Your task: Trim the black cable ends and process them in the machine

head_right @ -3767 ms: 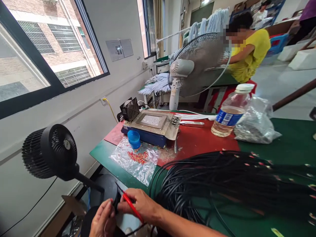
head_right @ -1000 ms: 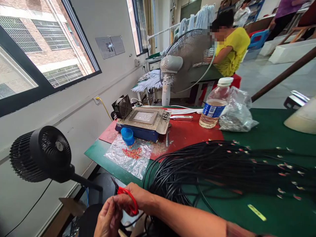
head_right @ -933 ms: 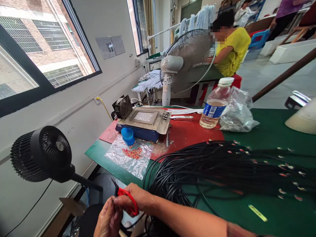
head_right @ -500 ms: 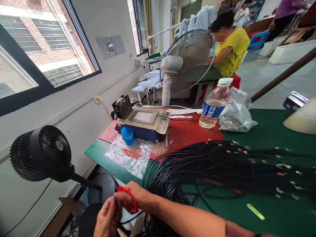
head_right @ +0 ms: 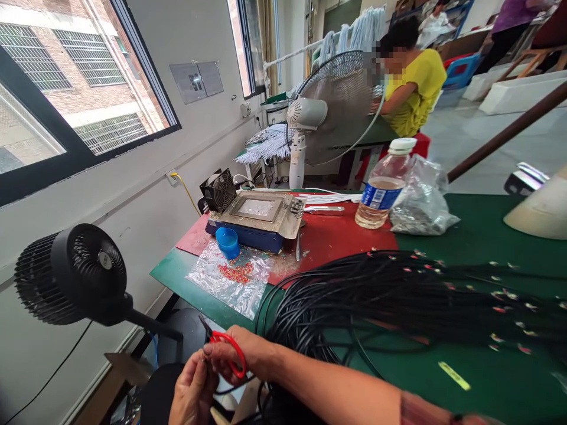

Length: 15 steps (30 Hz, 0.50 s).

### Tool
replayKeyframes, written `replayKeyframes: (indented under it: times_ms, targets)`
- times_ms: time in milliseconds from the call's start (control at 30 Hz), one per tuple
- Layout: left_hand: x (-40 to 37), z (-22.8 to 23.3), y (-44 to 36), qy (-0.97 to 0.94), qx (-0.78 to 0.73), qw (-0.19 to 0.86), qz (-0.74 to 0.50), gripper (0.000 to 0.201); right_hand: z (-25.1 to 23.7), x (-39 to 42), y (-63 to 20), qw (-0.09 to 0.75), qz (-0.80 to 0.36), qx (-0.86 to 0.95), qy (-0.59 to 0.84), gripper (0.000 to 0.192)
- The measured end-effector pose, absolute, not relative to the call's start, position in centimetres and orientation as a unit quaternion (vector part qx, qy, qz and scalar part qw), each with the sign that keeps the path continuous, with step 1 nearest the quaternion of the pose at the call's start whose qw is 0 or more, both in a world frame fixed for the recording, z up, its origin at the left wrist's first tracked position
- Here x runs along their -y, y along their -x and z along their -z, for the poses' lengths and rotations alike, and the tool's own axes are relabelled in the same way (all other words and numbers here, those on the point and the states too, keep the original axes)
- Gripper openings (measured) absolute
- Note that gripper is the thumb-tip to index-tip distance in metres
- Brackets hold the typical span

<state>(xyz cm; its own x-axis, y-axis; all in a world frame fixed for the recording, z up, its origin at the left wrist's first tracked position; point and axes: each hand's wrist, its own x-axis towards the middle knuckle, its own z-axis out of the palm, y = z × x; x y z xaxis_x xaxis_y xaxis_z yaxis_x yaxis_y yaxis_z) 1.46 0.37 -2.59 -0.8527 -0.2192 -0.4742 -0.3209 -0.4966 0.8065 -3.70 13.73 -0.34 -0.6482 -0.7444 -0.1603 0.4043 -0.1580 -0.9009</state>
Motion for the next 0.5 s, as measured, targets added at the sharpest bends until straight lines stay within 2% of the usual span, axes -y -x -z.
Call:
replayKeyframes:
  times_ms: [500]
  targets:
    - [-0.41, 1.99, -1.19, 0.285, -0.435, 0.017, -0.854, 0.026, 0.42, -13.43, 3.64, 0.37, 0.745, -0.541, 0.128, 0.052]
